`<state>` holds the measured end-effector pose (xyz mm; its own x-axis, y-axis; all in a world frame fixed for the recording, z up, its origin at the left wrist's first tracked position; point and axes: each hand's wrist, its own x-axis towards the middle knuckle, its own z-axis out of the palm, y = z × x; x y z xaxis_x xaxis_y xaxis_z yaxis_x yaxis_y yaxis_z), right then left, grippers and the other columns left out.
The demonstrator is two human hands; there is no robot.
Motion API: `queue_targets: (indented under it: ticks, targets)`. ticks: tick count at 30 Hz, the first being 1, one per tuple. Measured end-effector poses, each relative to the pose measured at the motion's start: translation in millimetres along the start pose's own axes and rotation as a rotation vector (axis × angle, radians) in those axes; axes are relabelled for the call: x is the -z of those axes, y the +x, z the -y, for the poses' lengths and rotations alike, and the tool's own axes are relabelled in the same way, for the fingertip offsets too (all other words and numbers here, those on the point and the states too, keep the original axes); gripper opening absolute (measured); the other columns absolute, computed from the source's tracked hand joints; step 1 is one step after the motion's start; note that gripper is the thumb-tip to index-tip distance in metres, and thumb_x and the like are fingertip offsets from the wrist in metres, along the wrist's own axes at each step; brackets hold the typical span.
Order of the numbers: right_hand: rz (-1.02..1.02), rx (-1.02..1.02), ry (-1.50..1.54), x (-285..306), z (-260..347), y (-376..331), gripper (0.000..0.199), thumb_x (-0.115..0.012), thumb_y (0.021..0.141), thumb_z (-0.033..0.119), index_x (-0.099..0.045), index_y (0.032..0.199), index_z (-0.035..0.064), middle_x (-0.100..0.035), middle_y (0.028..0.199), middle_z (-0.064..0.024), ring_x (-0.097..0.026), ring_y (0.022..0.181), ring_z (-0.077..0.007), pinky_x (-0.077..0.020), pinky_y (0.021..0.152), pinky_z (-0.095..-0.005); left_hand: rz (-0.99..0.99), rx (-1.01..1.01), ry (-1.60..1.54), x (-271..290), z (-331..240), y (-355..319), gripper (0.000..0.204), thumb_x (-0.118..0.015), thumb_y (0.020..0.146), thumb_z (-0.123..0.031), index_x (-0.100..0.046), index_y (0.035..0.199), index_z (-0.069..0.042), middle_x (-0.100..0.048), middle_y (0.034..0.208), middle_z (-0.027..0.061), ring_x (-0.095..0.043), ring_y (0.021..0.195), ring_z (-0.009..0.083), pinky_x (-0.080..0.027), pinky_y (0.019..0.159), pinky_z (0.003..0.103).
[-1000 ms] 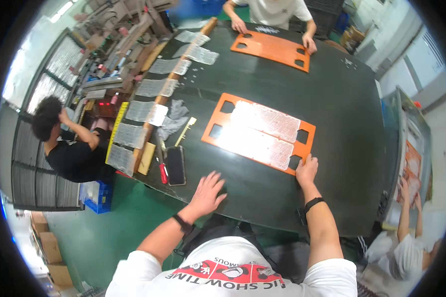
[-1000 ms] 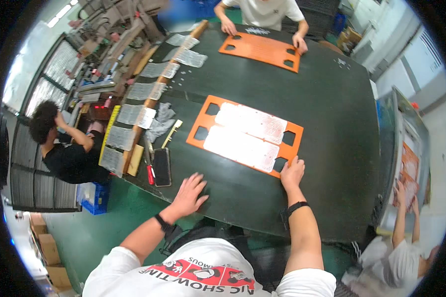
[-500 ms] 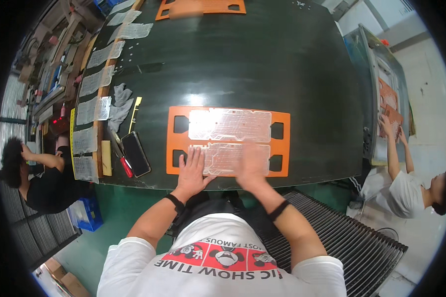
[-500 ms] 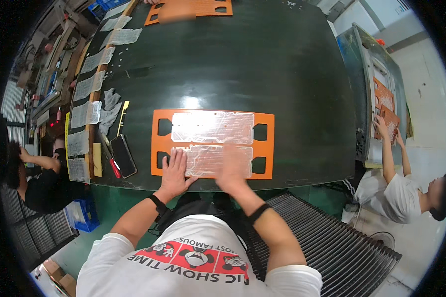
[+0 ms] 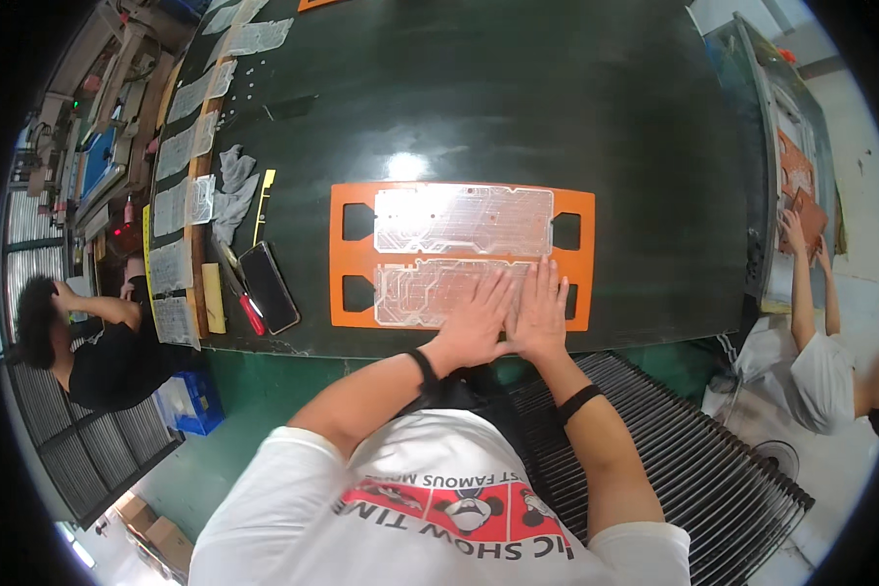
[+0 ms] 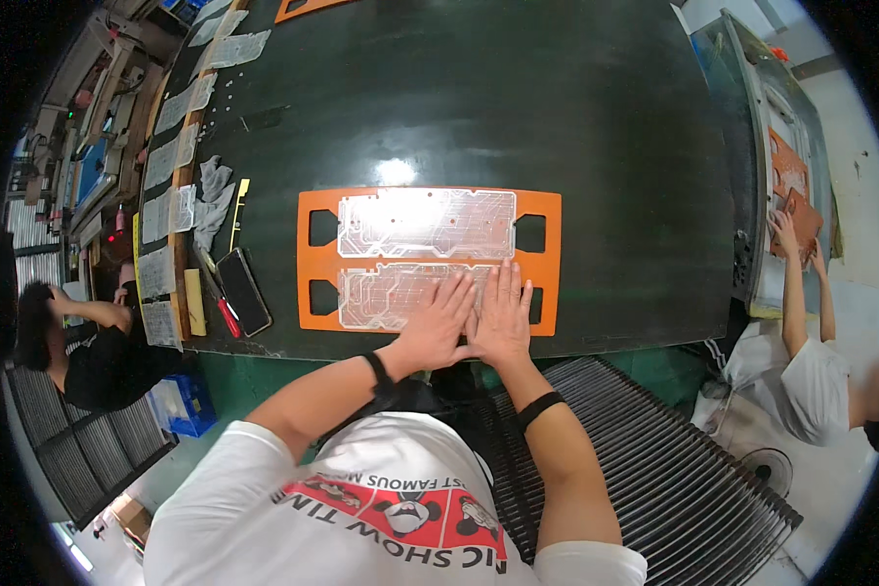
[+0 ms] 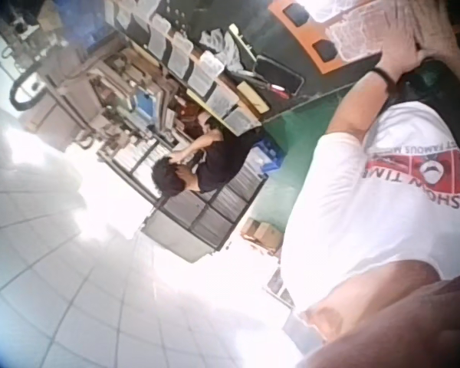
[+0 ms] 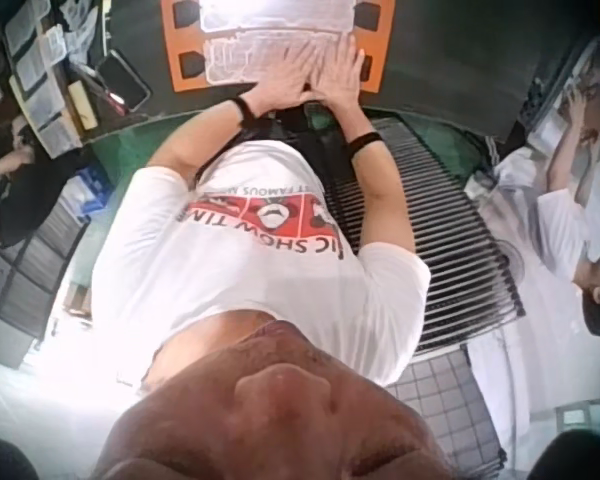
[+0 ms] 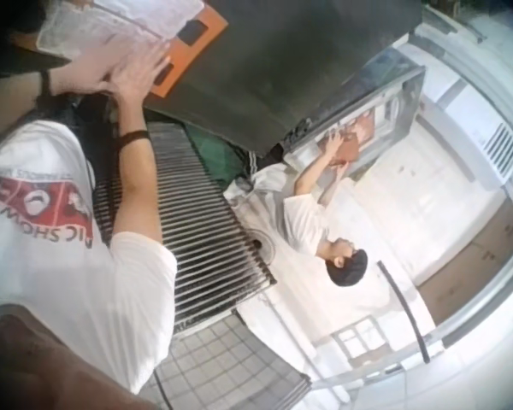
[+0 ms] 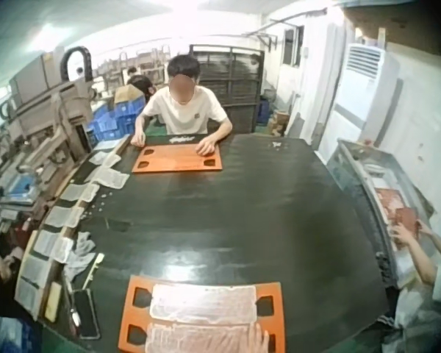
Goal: The worker is placing metal mesh sheets onto orange frames and then loading them into a large drying rack on a production line.
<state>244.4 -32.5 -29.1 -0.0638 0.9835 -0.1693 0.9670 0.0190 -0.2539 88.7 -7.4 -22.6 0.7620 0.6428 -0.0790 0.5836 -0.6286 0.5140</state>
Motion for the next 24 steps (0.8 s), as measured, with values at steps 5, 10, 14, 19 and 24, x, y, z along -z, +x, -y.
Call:
queue_targets:
  ticks: [5, 10, 14, 19, 24]
  targets:
    - [0.007, 0.017, -0.043, -1.0, -1.1, -0.9, 0.077, -0.053, 0.082, 0.036, -0.023, 0.135, -0.0122, -0.016, 0.144, -0.0291, -0.012, 0.136, -0.0403, -0.0086, 0.108, -0.0546, -0.001, 0.104, 0.039, 5.8, 17.3, -2.4, 0.091, -0.056, 0.074, -0.059, -0.032, 0.135, 0.004, -0.027, 0.144, 0.0194, -0.020, 0.136, 0.0311, -0.016, 0.108, 0.049]
    - [-0.036, 0.042, 0.017, 16.5, 3.5, 0.4, 0.076, -0.055, 0.082, 0.034, -0.025, 0.133, -0.0131, -0.019, 0.143, -0.0301, -0.016, 0.134, -0.0426, -0.0111, 0.107, -0.0551, -0.044, 0.351, 0.090, 33.6, 49.4, -52.3, 0.090, -0.062, 0.072, -0.054, -0.032, 0.135, 0.003, -0.026, 0.145, 0.0188, -0.019, 0.137, 0.0293, -0.015, 0.107, 0.051]
    - [-0.087, 0.066, 0.270, 17.4, -12.5, -1.5, 0.073, -0.057, 0.082, 0.031, -0.027, 0.133, -0.0117, -0.022, 0.141, -0.0305, -0.018, 0.134, -0.0422, -0.0151, 0.107, -0.0532, -0.070, 0.497, 0.186, 42.0, 71.7, -94.4, 0.091, -0.061, 0.073, -0.053, -0.029, 0.136, 0.004, -0.023, 0.146, 0.0198, -0.017, 0.137, 0.0321, -0.014, 0.106, 0.053]
    - [-0.181, 0.114, 0.285, 10.5, 27.7, 48.9, 0.066, -0.060, 0.080, 0.020, -0.031, 0.131, -0.0083, -0.028, 0.139, -0.0283, -0.024, 0.131, -0.0407, -0.0209, 0.107, -0.0475, -0.154, 0.453, 0.185, 62.7, 77.5, -66.8, 0.090, -0.061, 0.074, -0.052, -0.028, 0.135, 0.005, -0.023, 0.145, 0.0212, -0.018, 0.136, 0.0341, -0.015, 0.105, 0.056]
    - [-0.084, 0.458, 0.160, 9.2, 61.6, 111.7, 0.070, -0.060, 0.081, 0.029, -0.031, 0.132, -0.0077, -0.028, 0.140, -0.0270, -0.024, 0.132, -0.0393, -0.0181, 0.109, -0.0486, -0.161, 0.446, 0.179, 65.5, 101.2, -17.2, 0.086, -0.055, 0.078, -0.054, -0.031, 0.135, 0.004, -0.027, 0.144, 0.0204, -0.019, 0.136, 0.0324, -0.016, 0.104, 0.056]
